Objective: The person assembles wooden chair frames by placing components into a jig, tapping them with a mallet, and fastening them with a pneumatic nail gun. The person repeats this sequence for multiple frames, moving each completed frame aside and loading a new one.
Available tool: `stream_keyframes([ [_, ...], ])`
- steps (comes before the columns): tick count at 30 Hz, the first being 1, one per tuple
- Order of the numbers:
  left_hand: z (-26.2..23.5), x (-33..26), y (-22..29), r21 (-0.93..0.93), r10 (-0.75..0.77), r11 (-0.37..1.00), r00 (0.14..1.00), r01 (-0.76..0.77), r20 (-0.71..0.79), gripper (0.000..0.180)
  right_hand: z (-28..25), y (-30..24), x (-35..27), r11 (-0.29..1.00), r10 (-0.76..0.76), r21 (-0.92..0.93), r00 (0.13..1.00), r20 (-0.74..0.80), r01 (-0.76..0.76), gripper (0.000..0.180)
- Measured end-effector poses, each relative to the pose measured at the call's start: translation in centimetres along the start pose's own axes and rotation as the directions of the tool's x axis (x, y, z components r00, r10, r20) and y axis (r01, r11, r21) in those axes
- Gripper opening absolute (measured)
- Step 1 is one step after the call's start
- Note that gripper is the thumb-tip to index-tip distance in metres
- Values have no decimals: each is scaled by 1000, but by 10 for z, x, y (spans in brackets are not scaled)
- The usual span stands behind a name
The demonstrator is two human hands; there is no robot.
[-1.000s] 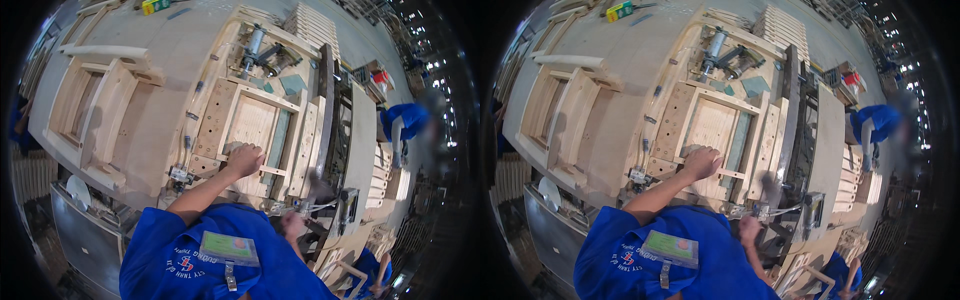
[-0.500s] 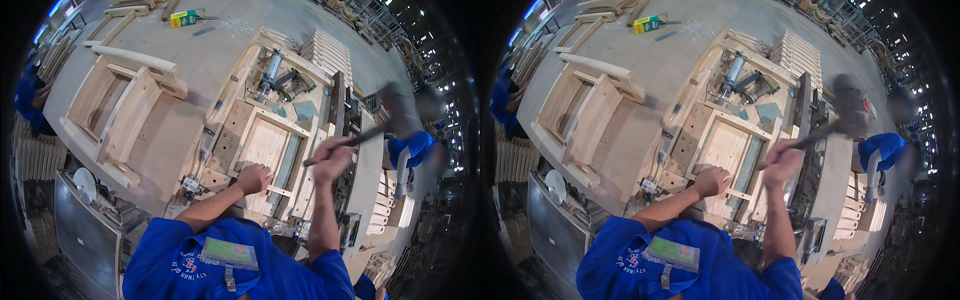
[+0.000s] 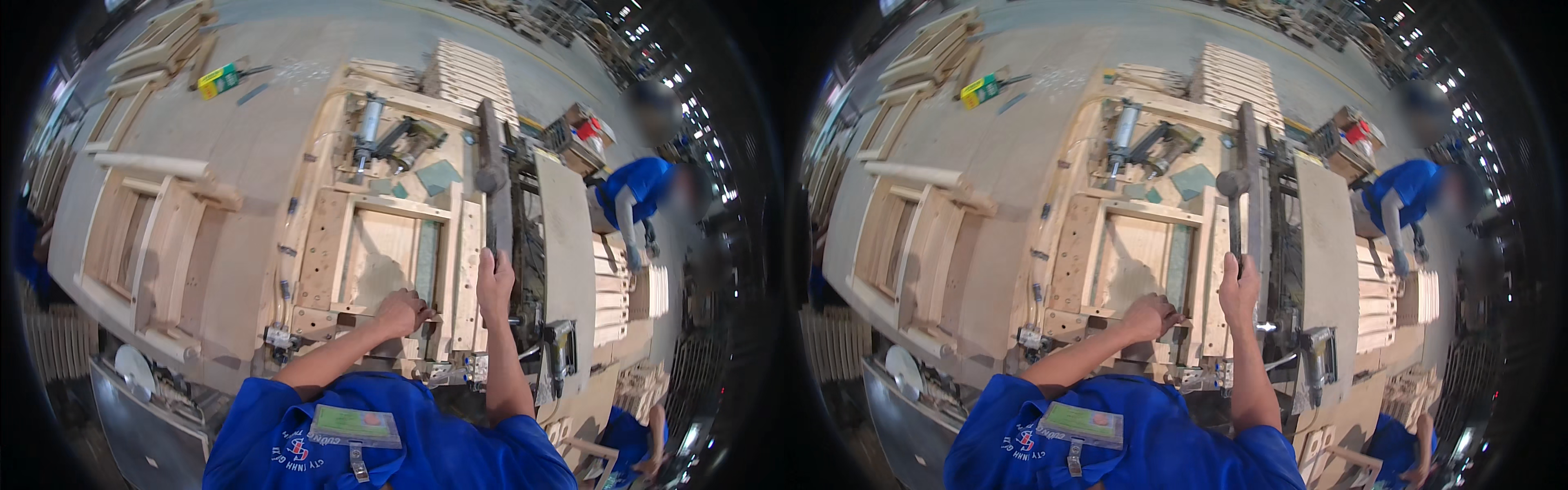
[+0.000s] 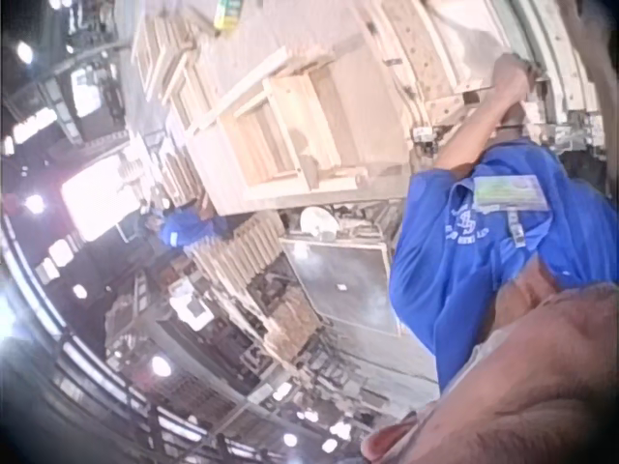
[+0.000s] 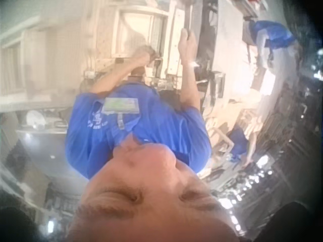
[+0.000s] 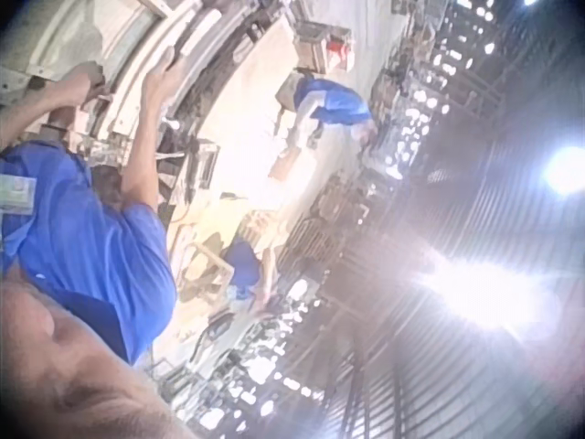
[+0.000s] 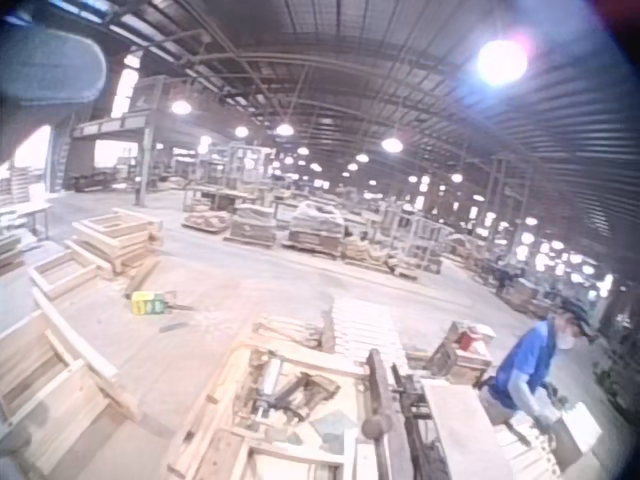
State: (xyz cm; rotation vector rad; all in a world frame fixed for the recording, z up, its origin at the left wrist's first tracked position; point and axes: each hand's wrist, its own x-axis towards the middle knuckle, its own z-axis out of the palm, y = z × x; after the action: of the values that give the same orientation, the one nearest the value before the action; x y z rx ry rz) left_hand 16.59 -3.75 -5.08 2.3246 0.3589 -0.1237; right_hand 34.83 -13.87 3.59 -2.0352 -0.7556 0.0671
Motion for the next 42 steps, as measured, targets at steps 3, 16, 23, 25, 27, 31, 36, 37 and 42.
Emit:
stream_keyframes([
  [3,17,11,20,12,24,1000,999,-24,-33,51,-18,35,-11,938,121,-320,991,-60,-134,39],
  [16,12,20,31,79,-172,983,983,166,67,66,-30,71,-37,806,142,-583,990,17,-105,36],
  [23,4,22,30,97,-181,981,973,169,141,71,-166,92,-69,807,31,-570,975,-220,-154,40],
  [25,8,16,27,99,-200,976,977,193,72,73,-206,101,-86,729,153,-611,943,-296,-310,44],
  [27,10,11,22,103,-207,973,978,205,15,73,-233,108,-107,608,291,-690,919,-265,-392,53],
  [31,11,0,19,81,-149,984,985,156,-91,59,-243,131,-122,540,255,-801,957,-136,-257,71],
  [36,11,-23,35,-65,85,991,915,-120,-393,29,-239,141,-97,616,243,-761,968,-59,-201,82],
  [37,12,-27,40,-99,113,980,898,-171,-424,26,-250,138,-100,628,127,-773,992,-10,-88,75],
  [42,10,-62,38,-299,58,936,920,-185,-387,27,-260,93,-100,775,282,-572,957,-67,-268,32],
])
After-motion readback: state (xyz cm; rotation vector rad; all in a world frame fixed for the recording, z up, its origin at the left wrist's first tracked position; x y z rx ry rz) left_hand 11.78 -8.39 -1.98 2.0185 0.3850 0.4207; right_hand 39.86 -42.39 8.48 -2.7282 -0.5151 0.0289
